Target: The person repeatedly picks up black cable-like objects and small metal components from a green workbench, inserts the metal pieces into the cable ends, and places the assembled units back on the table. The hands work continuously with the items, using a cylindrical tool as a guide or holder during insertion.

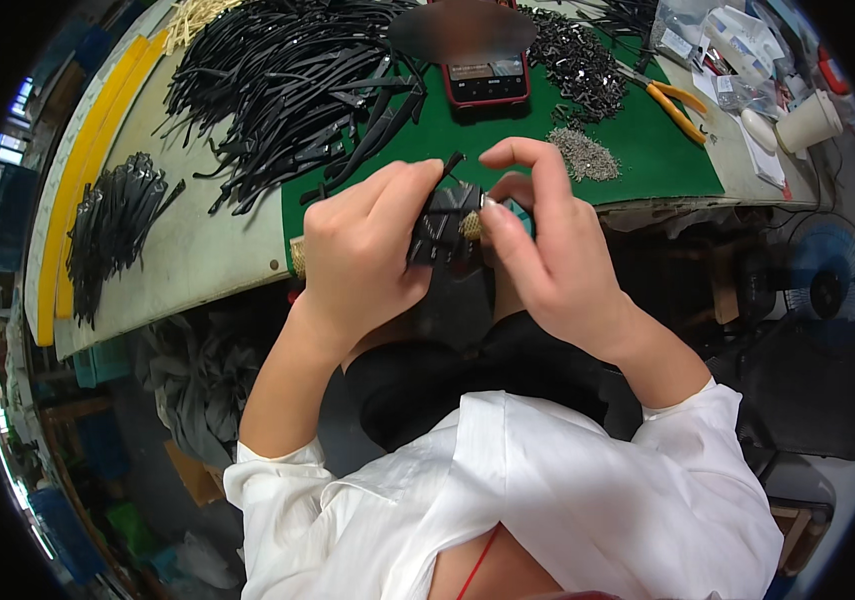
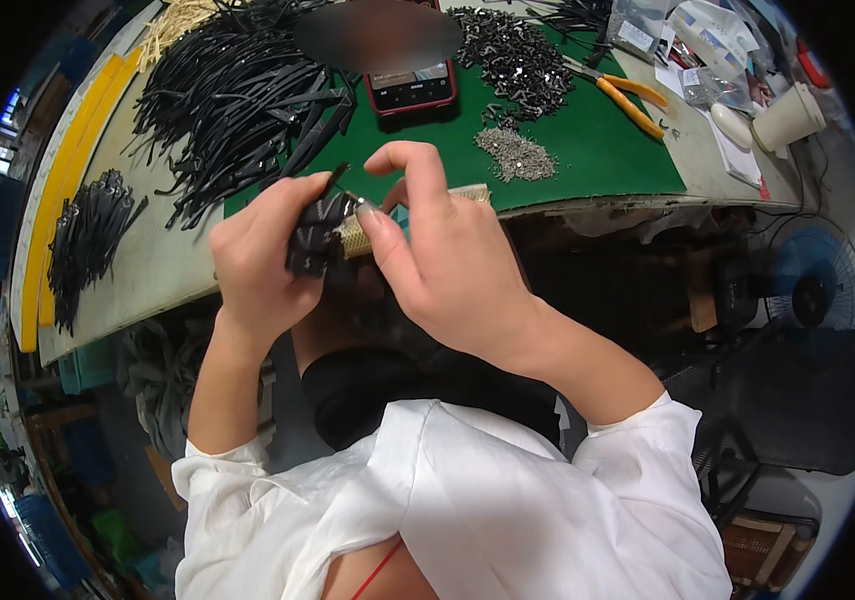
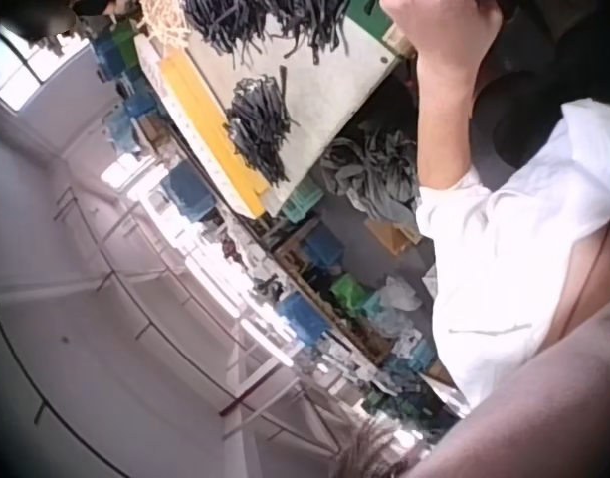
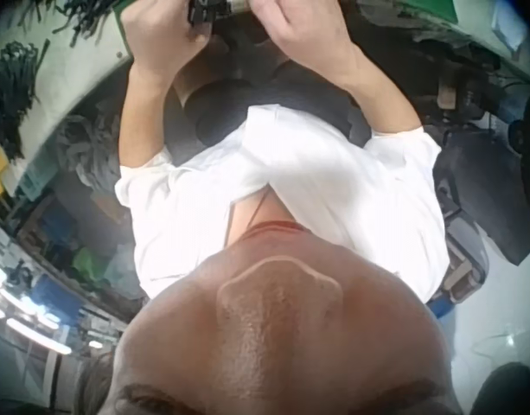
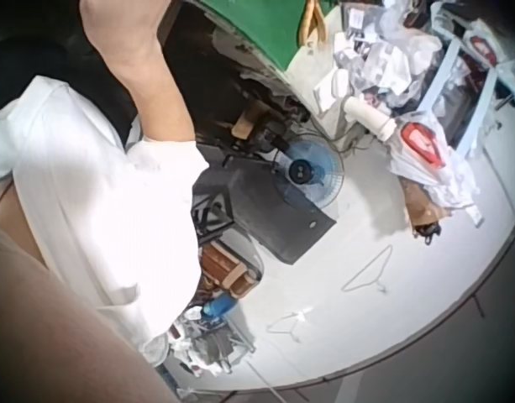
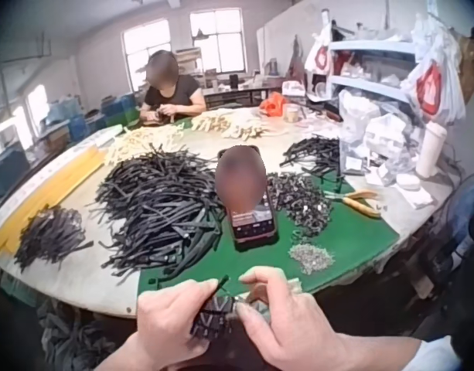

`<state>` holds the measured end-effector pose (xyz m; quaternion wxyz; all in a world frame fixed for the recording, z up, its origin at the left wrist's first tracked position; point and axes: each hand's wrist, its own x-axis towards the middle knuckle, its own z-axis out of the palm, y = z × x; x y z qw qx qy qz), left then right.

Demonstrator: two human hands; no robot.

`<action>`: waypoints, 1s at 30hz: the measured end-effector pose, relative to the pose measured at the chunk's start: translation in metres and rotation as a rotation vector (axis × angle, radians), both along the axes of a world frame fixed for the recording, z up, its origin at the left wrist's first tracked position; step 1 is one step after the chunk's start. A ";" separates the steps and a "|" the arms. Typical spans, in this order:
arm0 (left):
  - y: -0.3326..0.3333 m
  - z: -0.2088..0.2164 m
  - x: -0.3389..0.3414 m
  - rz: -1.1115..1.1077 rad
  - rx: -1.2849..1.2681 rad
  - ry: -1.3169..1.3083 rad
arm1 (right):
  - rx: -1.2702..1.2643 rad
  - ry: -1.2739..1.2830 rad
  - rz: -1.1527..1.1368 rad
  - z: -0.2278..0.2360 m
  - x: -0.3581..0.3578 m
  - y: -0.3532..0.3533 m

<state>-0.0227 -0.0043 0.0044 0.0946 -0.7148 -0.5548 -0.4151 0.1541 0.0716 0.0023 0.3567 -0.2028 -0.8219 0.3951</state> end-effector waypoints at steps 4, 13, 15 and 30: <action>0.001 -0.003 0.001 0.104 -0.045 0.023 | 0.141 -0.171 -0.086 -0.004 0.000 -0.002; 0.047 0.005 -0.036 0.472 -0.339 0.259 | -0.063 -0.257 -0.066 -0.013 0.032 0.012; 0.065 -0.001 -0.039 0.503 -0.447 0.287 | -0.065 -0.278 -0.096 -0.010 0.039 0.018; 0.057 0.045 -0.077 0.116 -0.472 -0.423 | 0.280 -0.660 -0.027 0.009 0.075 0.085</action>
